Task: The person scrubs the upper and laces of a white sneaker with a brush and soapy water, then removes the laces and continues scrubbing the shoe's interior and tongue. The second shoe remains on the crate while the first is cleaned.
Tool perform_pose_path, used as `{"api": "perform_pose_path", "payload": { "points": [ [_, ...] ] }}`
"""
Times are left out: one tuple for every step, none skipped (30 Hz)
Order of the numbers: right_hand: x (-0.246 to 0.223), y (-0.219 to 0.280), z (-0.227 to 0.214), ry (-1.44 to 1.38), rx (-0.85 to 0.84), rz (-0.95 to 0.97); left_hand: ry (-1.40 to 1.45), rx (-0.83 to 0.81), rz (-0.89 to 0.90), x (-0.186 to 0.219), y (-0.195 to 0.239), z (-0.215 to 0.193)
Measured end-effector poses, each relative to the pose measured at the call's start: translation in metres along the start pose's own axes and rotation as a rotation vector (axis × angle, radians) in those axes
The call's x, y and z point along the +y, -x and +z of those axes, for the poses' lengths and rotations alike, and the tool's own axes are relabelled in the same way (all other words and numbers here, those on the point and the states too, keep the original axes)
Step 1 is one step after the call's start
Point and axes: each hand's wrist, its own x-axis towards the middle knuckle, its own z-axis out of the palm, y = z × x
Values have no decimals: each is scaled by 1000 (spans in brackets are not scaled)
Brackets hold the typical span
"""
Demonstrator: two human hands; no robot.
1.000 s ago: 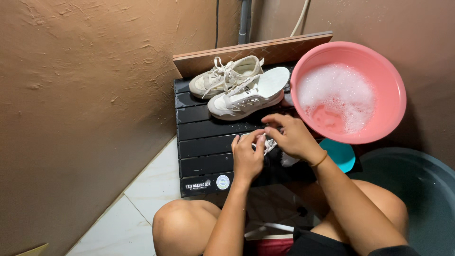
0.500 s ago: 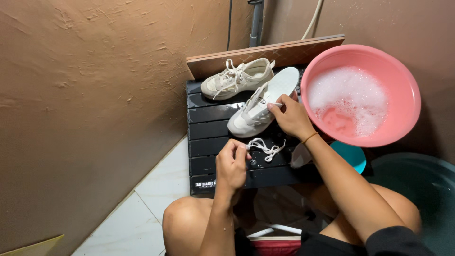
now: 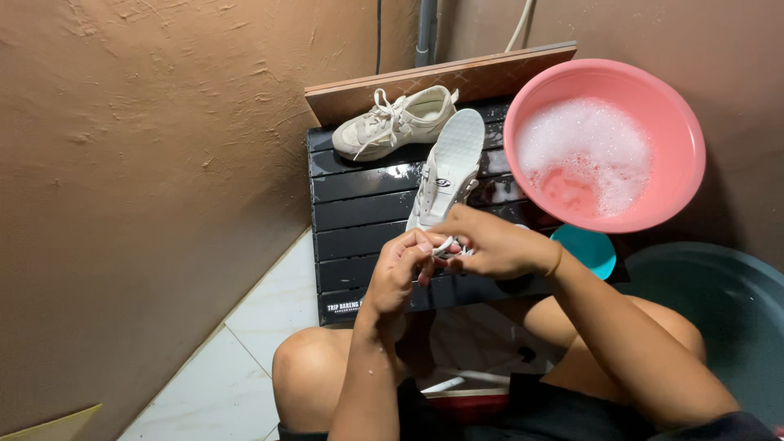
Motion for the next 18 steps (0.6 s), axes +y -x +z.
{"api": "perform_pose_path", "payload": {
  "points": [
    [22,0,7,1,6,8,4,-9,-3,-4,-3,-1],
    [44,-1,13,8,65,-10,40,88,41,-9,-7,-2],
    [66,-4,21,13,117,-36,72,195,87,-12,-9,-6],
    [70,-2,11,13,116,-36,72,196,87,-3,-11,-11],
    [75,2,6,9,214,-2,-317,369,49,5,-9,-18],
    [80,6,0,5,312,34,-709,533,10,13,-7,-24],
    [76,9,2,8,320,40,-707,523,12,8,-5,-20],
    [72,12,3,26,332,83,-963,491,39,4,-4,-16],
    [68,11,3,46,338,115,-1219,467,73,0,-3,-13],
    [65,9,5,51,341,111,-1218,469,81,-4,-8,-2],
    [61,7,11,58,317,27,-1198,307,161,-8,-9,8],
    [57,5,18,65,293,-56,-1171,145,239,-12,-9,18],
    [60,5,20,64,293,-54,-1170,144,237,-22,-8,12],
    [62,4,22,77,282,-61,-1164,153,158,-32,-7,6],
    [64,2,20,95,278,-69,-1156,160,87,-41,-10,1],
    [68,3,14,100,284,-69,-1155,157,94,-42,-14,-6],
    [72,4,11,124,267,-13,-1208,207,64,-45,-14,-15],
    [75,5,9,148,250,43,-1260,259,35,-47,-13,-24]
  ]
}}
